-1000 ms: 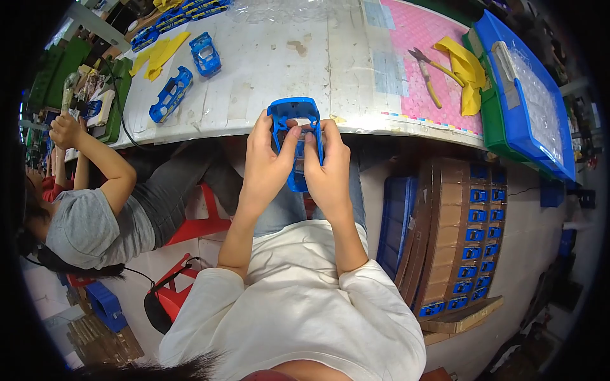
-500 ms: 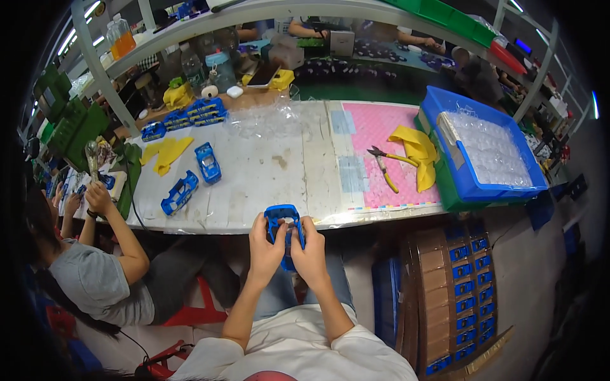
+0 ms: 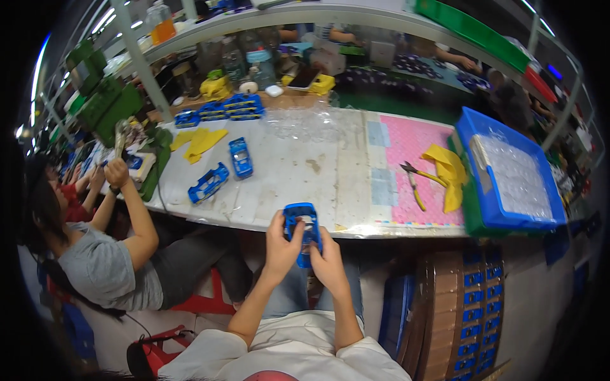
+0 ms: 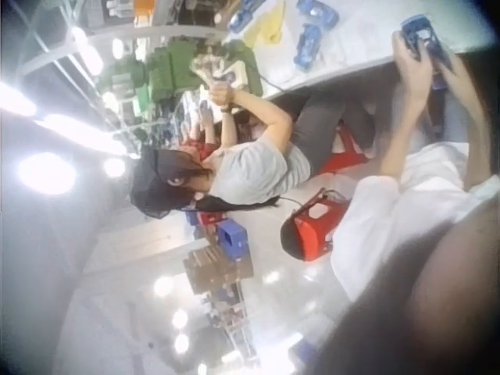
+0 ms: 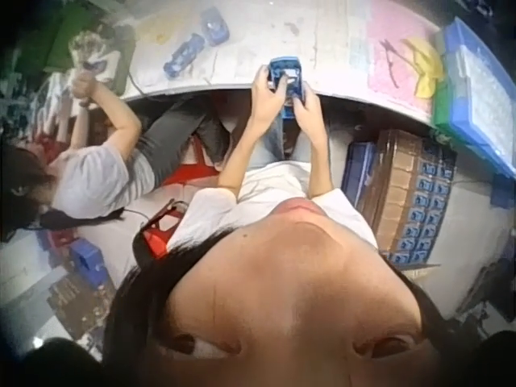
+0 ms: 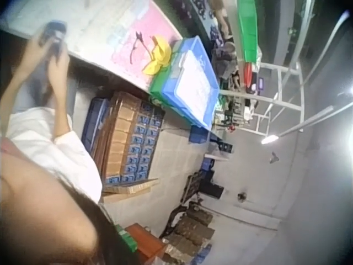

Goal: The person repeatedly takes toy car body shells, fits clear plastic window inserts into the undersides of the shells, and presses them into place by hand.

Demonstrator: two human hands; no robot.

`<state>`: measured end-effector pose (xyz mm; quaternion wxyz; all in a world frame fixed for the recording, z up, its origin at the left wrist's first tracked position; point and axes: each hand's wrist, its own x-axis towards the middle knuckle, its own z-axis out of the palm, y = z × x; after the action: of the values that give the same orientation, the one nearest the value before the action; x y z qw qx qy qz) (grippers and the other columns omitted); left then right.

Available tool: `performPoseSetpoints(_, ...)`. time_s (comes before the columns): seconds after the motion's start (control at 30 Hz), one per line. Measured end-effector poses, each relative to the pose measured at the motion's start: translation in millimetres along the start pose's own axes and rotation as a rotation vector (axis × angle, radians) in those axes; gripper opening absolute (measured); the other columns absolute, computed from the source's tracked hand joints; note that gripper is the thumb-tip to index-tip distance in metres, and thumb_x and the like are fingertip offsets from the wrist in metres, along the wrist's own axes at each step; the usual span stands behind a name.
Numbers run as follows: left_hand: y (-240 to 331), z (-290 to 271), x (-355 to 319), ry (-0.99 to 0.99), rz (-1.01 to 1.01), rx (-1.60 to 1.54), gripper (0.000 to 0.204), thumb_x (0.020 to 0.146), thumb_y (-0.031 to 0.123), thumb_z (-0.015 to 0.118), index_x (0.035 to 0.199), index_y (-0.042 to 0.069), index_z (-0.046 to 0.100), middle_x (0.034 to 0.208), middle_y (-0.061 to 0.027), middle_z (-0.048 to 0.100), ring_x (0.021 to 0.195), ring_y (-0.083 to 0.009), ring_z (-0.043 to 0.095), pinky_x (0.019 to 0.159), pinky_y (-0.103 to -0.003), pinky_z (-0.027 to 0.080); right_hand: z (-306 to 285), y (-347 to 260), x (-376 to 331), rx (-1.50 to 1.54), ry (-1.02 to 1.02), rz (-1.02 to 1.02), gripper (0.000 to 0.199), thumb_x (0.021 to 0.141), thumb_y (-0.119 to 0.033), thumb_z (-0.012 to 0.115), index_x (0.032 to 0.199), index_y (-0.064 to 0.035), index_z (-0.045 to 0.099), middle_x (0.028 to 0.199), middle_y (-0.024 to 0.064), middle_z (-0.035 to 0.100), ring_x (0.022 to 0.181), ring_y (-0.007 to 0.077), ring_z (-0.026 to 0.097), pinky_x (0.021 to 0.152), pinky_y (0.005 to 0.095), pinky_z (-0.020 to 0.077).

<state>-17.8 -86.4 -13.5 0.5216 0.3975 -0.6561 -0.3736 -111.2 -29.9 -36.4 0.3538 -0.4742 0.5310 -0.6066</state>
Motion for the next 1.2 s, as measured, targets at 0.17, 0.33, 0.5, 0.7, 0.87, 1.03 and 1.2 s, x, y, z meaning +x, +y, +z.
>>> performPoseSetpoints(0.17, 3.5, -1.9, -1.2, -0.008, 0.005, -0.019, 0.019, 0.078, 0.003, 0.058, 0.094, -0.003, 0.049, 0.079, -0.0121, 0.052, 0.07, -0.0199, 0.05, 0.064, -0.03, 0.041, 2.7, -4.0, 1.0, 0.003, 0.028, -0.001, 0.023, 0.084, 0.005, 0.041, 0.105, 0.0022, 0.048, 0.082, 0.0095, 0.059, 0.073, 0.011, 0.058, 0.067, 0.0251, 0.0461)
performPoseSetpoints(0.33, -16.9, 1.4, -9.8, -0.176, -0.07, -0.122, 0.024, 0.08, 0.005, 0.06, 0.1, -0.003, 0.049, 0.086, -0.0108, 0.057, 0.072, -0.0132, 0.054, 0.064, -0.026, 0.044, 1.1, 9.2, 5.8, 0.093, 0.072, 0.011, 0.021, 0.085, 0.003, 0.042, 0.105, 0.0035, 0.049, 0.088, 0.0078, 0.059, 0.08, 0.0098, 0.053, 0.073, 0.0248, 0.0448)
performPoseSetpoints(0.5, -25.6, 2.0, -12.4, -0.161, -0.066, -0.159, 0.025, 0.079, 0.007, 0.06, 0.099, -0.005, 0.051, 0.084, -0.0141, 0.057, 0.072, -0.0184, 0.056, 0.064, -0.028, 0.044, 3.6, 11.6, 6.9, 0.086, 0.068, -0.002, 0.025, 0.085, 0.004, 0.042, 0.11, 0.0033, 0.049, 0.09, 0.0078, 0.059, 0.081, 0.0102, 0.054, 0.074, 0.0249, 0.0446)
performPoseSetpoints(0.7, -27.3, -5.6, -12.5, -0.107, -0.005, -0.146, 0.02, 0.077, 0.005, 0.061, 0.093, -0.004, 0.053, 0.077, -0.0114, 0.056, 0.066, -0.0166, 0.053, 0.06, -0.027, 0.043, 11.5, 10.4, 7.9, 0.039, 0.047, -0.014, 0.027, 0.083, 0.005, 0.042, 0.109, 0.0031, 0.05, 0.094, 0.0103, 0.06, 0.085, 0.014, 0.057, 0.077, 0.0273, 0.0458)
performPoseSetpoints(0.87, -27.0, -13.6, -13.5, -0.029, -0.052, -0.129, 0.019, 0.075, 0.007, 0.064, 0.087, -0.003, 0.054, 0.07, -0.0078, 0.054, 0.063, -0.0102, 0.047, 0.055, -0.025, 0.039, 19.1, 12.9, 12.0, -0.041, 0.017, -0.026, 0.029, 0.082, 0.006, 0.041, 0.11, 0.003, 0.05, 0.093, 0.0109, 0.06, 0.085, 0.0151, 0.058, 0.076, 0.028, 0.0462)
performPoseSetpoints(1.03, -50.4, -22.5, -16.1, -0.004, -0.055, -0.225, 0.019, 0.077, 0.008, 0.063, 0.09, -0.003, 0.055, 0.074, -0.0105, 0.058, 0.06, -0.0137, 0.049, 0.055, -0.027, 0.041, 34.9, 6.3, 13.4, -0.099, -0.05, 0.009, 0.023, 0.085, 0.004, 0.04, 0.105, 0.0027, 0.049, 0.093, 0.0107, 0.06, 0.082, 0.0143, 0.057, 0.075, 0.0277, 0.0464)
performPoseSetpoints(1.2, -49.3, -46.5, -16.7, -0.11, -0.102, -0.178, 0.017, 0.082, 0.005, 0.058, 0.096, -0.003, 0.053, 0.086, -0.0067, 0.059, 0.079, -0.0087, 0.054, 0.069, -0.024, 0.045, 47.1, 11.4, 8.8, -0.017, -0.056, 0.032, 0.026, 0.084, 0.004, 0.042, 0.11, 0.002, 0.048, 0.091, 0.0085, 0.059, 0.081, 0.0128, 0.056, 0.074, 0.0267, 0.0461)
